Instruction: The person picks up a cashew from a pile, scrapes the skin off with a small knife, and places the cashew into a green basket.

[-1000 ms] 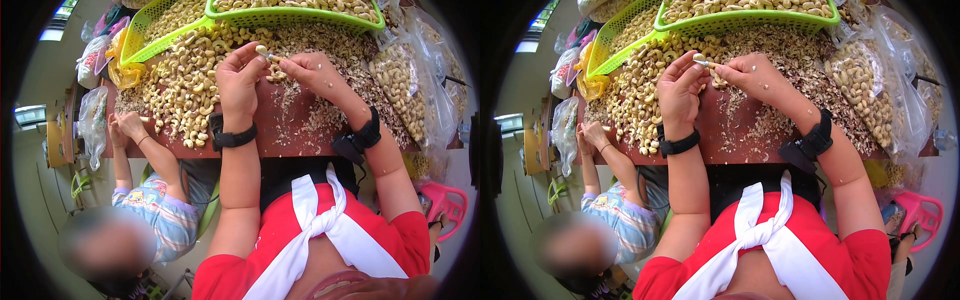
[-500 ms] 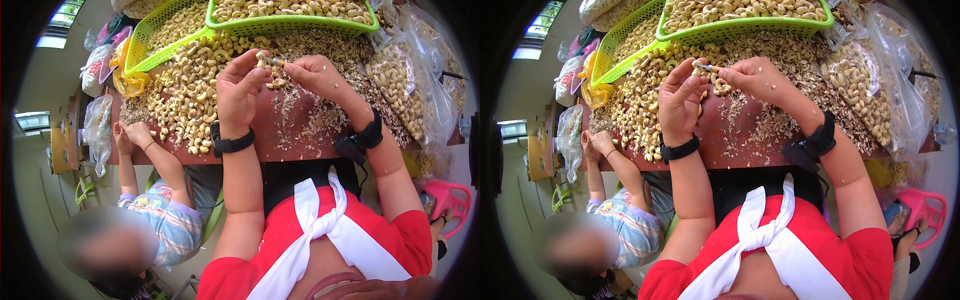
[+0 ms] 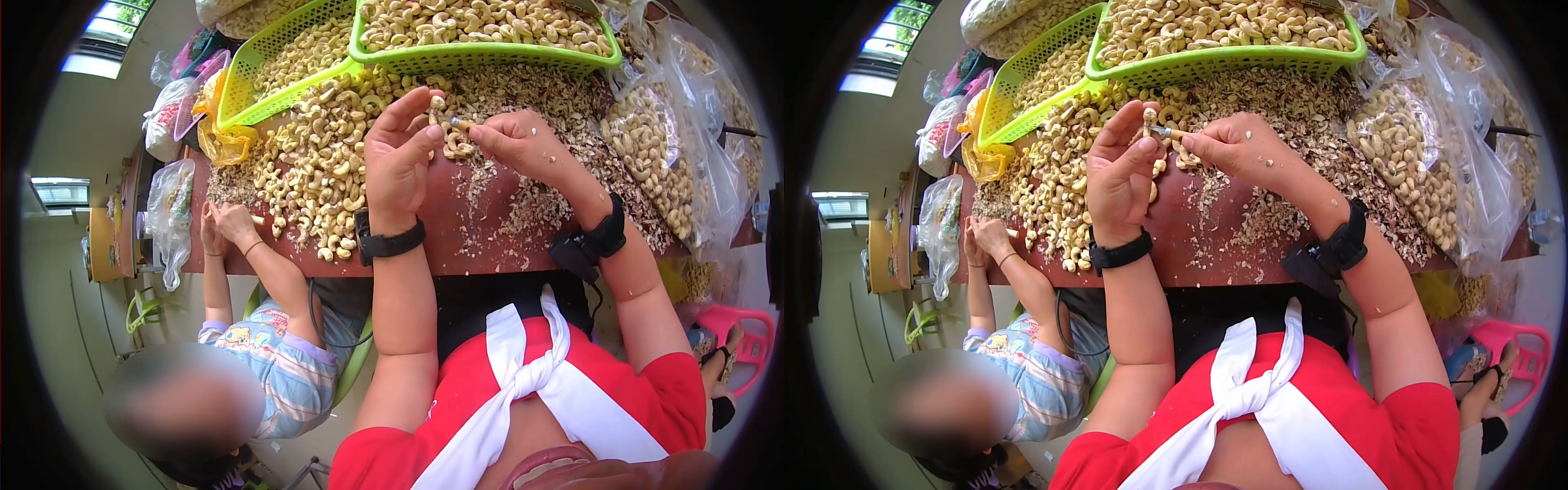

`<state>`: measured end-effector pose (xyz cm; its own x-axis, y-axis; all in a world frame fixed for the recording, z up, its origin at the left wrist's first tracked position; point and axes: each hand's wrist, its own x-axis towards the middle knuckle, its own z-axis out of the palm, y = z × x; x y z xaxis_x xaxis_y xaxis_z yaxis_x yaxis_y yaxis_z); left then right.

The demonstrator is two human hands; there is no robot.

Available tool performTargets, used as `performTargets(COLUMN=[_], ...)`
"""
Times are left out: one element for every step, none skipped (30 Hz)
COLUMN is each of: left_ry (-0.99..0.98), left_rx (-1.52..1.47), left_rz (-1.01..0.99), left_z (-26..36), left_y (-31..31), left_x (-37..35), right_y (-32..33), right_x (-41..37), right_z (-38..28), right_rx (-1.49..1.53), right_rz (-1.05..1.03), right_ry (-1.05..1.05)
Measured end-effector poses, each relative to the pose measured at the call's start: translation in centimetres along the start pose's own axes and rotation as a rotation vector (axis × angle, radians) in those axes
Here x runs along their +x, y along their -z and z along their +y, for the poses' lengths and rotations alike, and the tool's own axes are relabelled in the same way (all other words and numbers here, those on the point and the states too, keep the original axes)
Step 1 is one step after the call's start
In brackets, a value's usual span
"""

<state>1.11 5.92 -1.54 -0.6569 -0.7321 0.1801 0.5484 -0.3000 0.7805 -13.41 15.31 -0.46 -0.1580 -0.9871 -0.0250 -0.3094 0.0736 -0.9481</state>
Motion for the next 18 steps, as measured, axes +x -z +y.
performTargets(left_ry=[0.0,-0.004,-0.008,-0.007,-0.017,-0.025,-0.026,-0.024,-0.019,-0.019,-0.017,-0.013,-0.012,-0.007,0.007,0.017,0.042,0.043], left_rx=[0.0,-0.012,-0.024,-0.026,-0.019,-0.012,-0.013,-0.019,-0.025,-0.027,0.005,0.037,0.055,0.051,0.054,0.058,0.072,0.072], left_rz=[0.0,0.011,0.022,0.024,0.03,0.036,0.036,0.016,-0.006,-0.009,0.012,0.033,0.034,0.035,0.031,0.028,0.024,0.027], left_z=[0.0,0.0,0.1,0.0,-0.1,-0.1,-0.1,-0.2,-0.1,-0.1,-0.1,-0.2,-0.4,-0.5,-0.5,-0.5,-0.4,-0.2], left_y=[-0.1,-0.3,-0.4,-0.4,-0.4,-0.4,-0.3,0.0,0.0,-0.1,-0.2,-0.3,-0.2,-0.2,-0.2,-0.2,-0.2,-0.2], left_x=[0.0,0.0,0.0,0.1,0.1,0.1,0.0,0.1,0.1,0.1,0.0,-0.2,-0.2,-0.1,-0.1,0.1,0.1,0.2], right_y=[0.0,0.0,0.0,-0.1,-0.1,-0.2,-0.2,-0.2,-0.2,0.0,0.1,0.2,0.4,0.8,0.9,1.0,0.9,0.9], right_x=[0.0,0.0,0.0,0.1,0.0,0.0,0.0,0.1,0.1,0.2,0.1,0.1,0.1,0.2,0.2,0.2,0.1,0.1], right_z=[0.0,0.0,0.0,-0.1,-0.2,-0.3,-0.2,-0.1,-0.1,-0.1,-0.1,-0.1,0.0,0.1,0.1,0.0,-0.1,-0.1], right_rx=[0.0,0.014,0.027,0.027,0.037,0.048,0.047,0.05,0.054,0.052,0.018,-0.015,-0.015,-0.05,-0.084,-0.086,-0.052,-0.018], right_rz=[0.0,0.0,-0.001,-0.002,0.009,0.02,0.02,0.022,0.026,0.029,0.039,0.048,0.051,0.03,0.008,0.007,0.009,0.011], right_ry=[-0.001,-0.001,-0.003,-0.004,-0.011,-0.018,-0.017,0.01,0.037,0.037,0.028,0.017,0.009,-0.01,-0.028,-0.028,-0.03,-0.032])
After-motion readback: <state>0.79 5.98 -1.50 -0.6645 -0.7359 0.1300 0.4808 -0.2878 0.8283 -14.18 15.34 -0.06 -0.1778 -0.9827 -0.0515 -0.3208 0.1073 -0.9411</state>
